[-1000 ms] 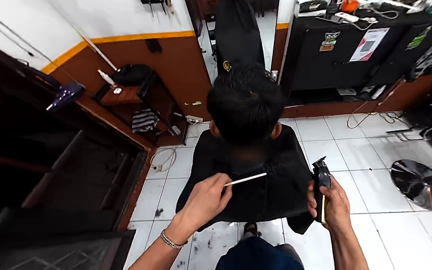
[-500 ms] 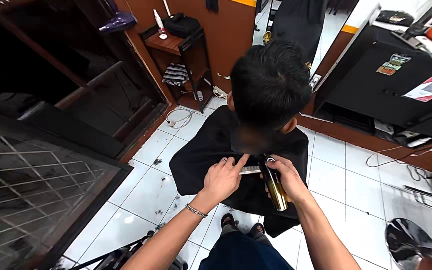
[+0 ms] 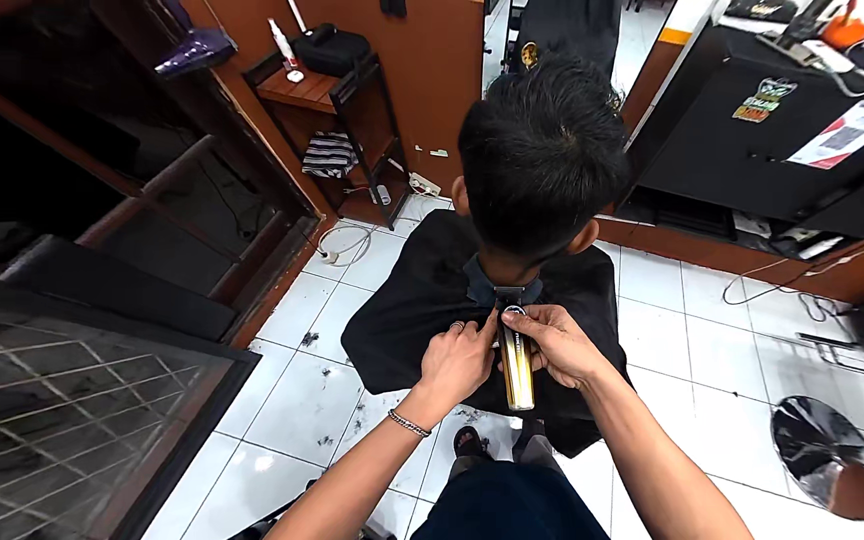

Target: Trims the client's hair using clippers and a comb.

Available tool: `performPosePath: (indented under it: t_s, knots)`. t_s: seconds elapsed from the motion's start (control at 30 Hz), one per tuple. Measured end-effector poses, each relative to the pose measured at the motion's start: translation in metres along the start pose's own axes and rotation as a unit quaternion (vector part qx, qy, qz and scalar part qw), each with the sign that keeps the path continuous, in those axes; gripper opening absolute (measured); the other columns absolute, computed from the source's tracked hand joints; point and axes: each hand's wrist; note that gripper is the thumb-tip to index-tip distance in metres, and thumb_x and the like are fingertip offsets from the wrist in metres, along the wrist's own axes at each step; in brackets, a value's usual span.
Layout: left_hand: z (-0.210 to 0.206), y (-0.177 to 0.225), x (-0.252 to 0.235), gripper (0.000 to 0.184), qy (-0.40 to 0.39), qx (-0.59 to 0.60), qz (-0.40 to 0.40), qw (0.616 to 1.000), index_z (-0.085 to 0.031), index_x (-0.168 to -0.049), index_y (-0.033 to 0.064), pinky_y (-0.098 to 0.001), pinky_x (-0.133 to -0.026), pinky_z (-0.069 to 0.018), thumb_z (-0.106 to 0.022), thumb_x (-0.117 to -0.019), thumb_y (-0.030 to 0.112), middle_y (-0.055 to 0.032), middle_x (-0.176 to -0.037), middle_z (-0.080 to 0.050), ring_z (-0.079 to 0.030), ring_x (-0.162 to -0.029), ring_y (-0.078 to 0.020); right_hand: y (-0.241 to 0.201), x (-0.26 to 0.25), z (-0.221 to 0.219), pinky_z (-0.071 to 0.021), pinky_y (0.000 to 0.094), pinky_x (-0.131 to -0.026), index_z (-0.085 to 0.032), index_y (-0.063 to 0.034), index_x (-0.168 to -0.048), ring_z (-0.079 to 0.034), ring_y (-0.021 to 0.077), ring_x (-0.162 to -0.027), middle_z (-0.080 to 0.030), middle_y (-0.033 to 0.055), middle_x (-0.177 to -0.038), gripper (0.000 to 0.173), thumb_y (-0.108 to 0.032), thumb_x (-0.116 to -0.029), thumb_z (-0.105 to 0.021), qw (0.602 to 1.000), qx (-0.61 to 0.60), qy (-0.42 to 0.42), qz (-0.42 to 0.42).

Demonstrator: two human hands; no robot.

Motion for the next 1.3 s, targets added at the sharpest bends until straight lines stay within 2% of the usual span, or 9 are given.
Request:
performPosePath:
  t_s: [0.17,0.37,0.5,0.57,0.73,0.9,1.07,1.2,1.3]
  knots:
    - [-0.006,-0.001,0.001,0.05,0.042,-0.007,-0.005,0.999,-0.06,-0.144,0.011,-0.0536,-0.065,-0.0552,-0.058,-0.0945,0.021,-0.0206,-0.099,-0.073,-0.073,-0.088,-0.0422,-0.002,-0.003,0.005,-0.0632,0.033,-0.061,-0.062,0.0025,-0.104,-0.074,0.0209,-0.07,-0.072,0.0142,-0.085,0.023,-0.019,-0.1076,-0.055,1.0,0.002,-0.005,0.015]
    - [-0.002,0.0,0.0,0.059,0.013,-0.009,0.013,1.0,-0.052,-0.151,0.0127,-0.0545,-0.068,-0.0552,-0.06,-0.0931,0.021,-0.0197,-0.105,-0.073,-0.072,-0.093,-0.0422,-0.005,-0.004,0.015,-0.0625,0.0318,-0.061,-0.062,0.0016,-0.104,-0.072,0.0189,-0.068,-0.07,0.0128,-0.084,0.023,-0.02,-0.1074,-0.055,0.999,0.015,-0.017,0.039]
    - [-0.007,-0.003,0.002,0.061,0.066,-0.021,-0.009,0.998,-0.054,-0.15,0.0115,-0.0541,-0.061,-0.0548,-0.061,-0.0894,0.018,-0.0193,-0.094,-0.074,-0.073,-0.083,-0.0417,-0.007,-0.001,0.017,-0.0621,0.0312,-0.062,-0.063,0.0011,-0.111,-0.071,0.0174,-0.068,-0.07,0.0119,-0.084,0.019,-0.017,-0.1047,-0.059,0.994,0.017,-0.012,0.108]
    - [-0.007,-0.003,0.002,0.06,0.072,-0.026,-0.014,0.997,-0.056,-0.148,0.0102,-0.054,-0.061,-0.055,-0.062,-0.0889,0.018,-0.0192,-0.094,-0.074,-0.073,-0.082,-0.0418,-0.004,-0.003,0.02,-0.0611,0.0303,-0.06,-0.063,0.0007,-0.109,-0.07,0.0167,-0.066,-0.069,0.0111,-0.081,0.02,-0.018,-0.1039,-0.06,0.994,0.032,-0.025,0.102]
    - [-0.005,-0.002,0.002,0.059,0.064,-0.039,-0.014,0.997,-0.057,-0.147,0.0076,-0.0543,-0.061,-0.0547,-0.06,-0.0888,0.018,-0.0192,-0.095,-0.074,-0.073,-0.082,-0.0416,0.001,-0.007,0.021,-0.0605,0.0295,-0.06,-0.063,0.0014,-0.103,-0.07,0.0165,-0.066,-0.069,0.0114,-0.081,0.025,-0.023,-0.1059,-0.059,0.997,0.027,-0.03,0.067]
    - [-0.005,-0.003,0.002,0.057,0.074,-0.048,-0.022,0.996,-0.059,-0.144,0.0062,-0.0535,-0.06,-0.0551,-0.06,-0.0877,0.019,-0.0189,-0.093,-0.074,-0.073,-0.081,-0.0408,-0.008,-0.003,0.016,-0.056,0.0257,-0.052,-0.064,0.0001,-0.103,-0.067,0.0134,-0.059,-0.068,0.01,-0.077,0.024,-0.023,-0.1057,-0.059,0.994,0.039,-0.003,0.099]
    - [-0.002,-0.001,0.002,0.055,0.053,-0.047,-0.013,0.997,-0.061,-0.142,0.0064,-0.054,-0.063,-0.0554,-0.063,-0.0888,0.022,-0.0183,-0.096,-0.074,-0.073,-0.084,-0.0403,-0.01,0.0,0.011,-0.054,0.0244,-0.05,-0.062,-0.0006,-0.104,-0.065,0.0119,-0.058,-0.067,0.0089,-0.074,0.023,-0.023,-0.105,-0.06,0.99,0.049,0.018,0.129]
    - [-0.001,0.0,0.002,0.05,0.045,-0.044,-0.003,0.998,-0.065,-0.137,0.0066,-0.0533,-0.065,-0.0559,-0.061,-0.0905,0.024,-0.0173,-0.097,-0.075,-0.074,-0.087,-0.0393,-0.006,0.001,0.008,-0.0544,0.0254,-0.054,-0.061,0.0,-0.108,-0.065,0.0126,-0.06,-0.066,0.0093,-0.076,0.021,-0.021,-0.1035,-0.062,0.979,0.068,0.035,0.187]
    - [-0.004,-0.001,0.002,0.048,0.066,-0.038,-0.013,0.997,-0.067,-0.132,0.0038,-0.0533,-0.062,-0.0559,-0.062,-0.0879,0.022,-0.0175,-0.094,-0.075,-0.074,-0.084,-0.0399,0.0,-0.003,0.01,-0.0532,0.0271,-0.055,-0.062,-0.001,-0.109,-0.064,0.0129,-0.061,-0.067,0.0086,-0.077,0.023,-0.022,-0.1023,-0.064,0.97,0.115,0.041,0.21]
Point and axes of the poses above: each hand's wrist, its own x-axis away from the middle knuckle, its own z-axis out of the back of the hand, y = z × x
